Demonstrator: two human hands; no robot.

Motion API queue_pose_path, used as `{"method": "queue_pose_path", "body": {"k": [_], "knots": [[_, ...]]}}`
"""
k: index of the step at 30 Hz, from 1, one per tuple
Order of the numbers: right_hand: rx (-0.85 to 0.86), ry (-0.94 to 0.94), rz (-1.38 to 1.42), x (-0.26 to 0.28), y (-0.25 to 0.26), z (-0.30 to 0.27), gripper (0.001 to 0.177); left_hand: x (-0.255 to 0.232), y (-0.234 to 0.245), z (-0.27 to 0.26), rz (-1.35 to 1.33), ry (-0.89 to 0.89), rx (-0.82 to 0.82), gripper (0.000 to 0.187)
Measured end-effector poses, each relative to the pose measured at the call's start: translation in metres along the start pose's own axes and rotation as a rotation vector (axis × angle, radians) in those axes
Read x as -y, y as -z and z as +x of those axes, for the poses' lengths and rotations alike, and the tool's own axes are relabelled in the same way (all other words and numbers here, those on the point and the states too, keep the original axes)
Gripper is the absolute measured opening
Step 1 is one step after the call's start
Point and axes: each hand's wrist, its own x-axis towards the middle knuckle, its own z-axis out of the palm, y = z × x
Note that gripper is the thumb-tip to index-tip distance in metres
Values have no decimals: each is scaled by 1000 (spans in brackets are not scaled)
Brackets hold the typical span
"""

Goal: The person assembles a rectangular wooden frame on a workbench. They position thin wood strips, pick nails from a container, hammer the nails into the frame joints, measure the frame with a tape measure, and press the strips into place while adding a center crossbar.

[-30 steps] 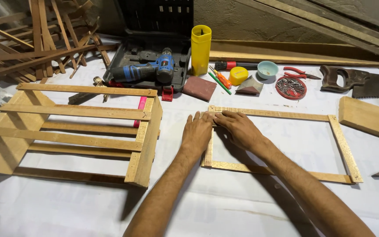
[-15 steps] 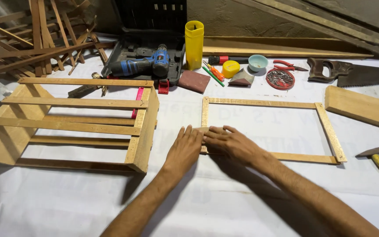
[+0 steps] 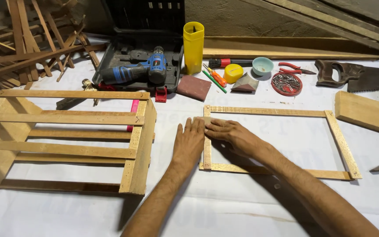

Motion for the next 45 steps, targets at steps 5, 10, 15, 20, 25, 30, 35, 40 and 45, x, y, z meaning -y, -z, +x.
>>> {"method": "queue_pose_path", "body": {"k": [5, 10, 15, 20, 25, 30, 35, 40, 45], "knots": [[-62, -59, -33, -19, -11, 14, 77, 15, 8, 25, 5, 3, 4, 68], [-176, -45, -5, -29, -25, 6, 72, 31, -9, 27, -60, -94, -199, 54], [-30, -89, 56, -2, -5, -8, 86, 22, 3, 7, -18, -145, -134, 41], [7, -77, 111, 38, -13, -49, 74, 3, 8, -47, 60, -257, -64, 44], [84, -95, 6, 68, -15, -71, 70, -5, 2, -85, -10, -329, -74, 50], [-13, -112, -12, 49, -21, -59, 66, 0, -3, -63, -93, -254, -110, 57], [29, -192, -67, 4, -11, -23, 81, 0, 4, -14, -124, -131, -136, 55], [-4, -135, -58, -29, -12, -9, 93, 4, -4, 17, -127, -65, -209, 48], [-54, -154, 4, -22, -20, -22, 87, 10, 29, 4, -151, -98, 3, 50]]}}
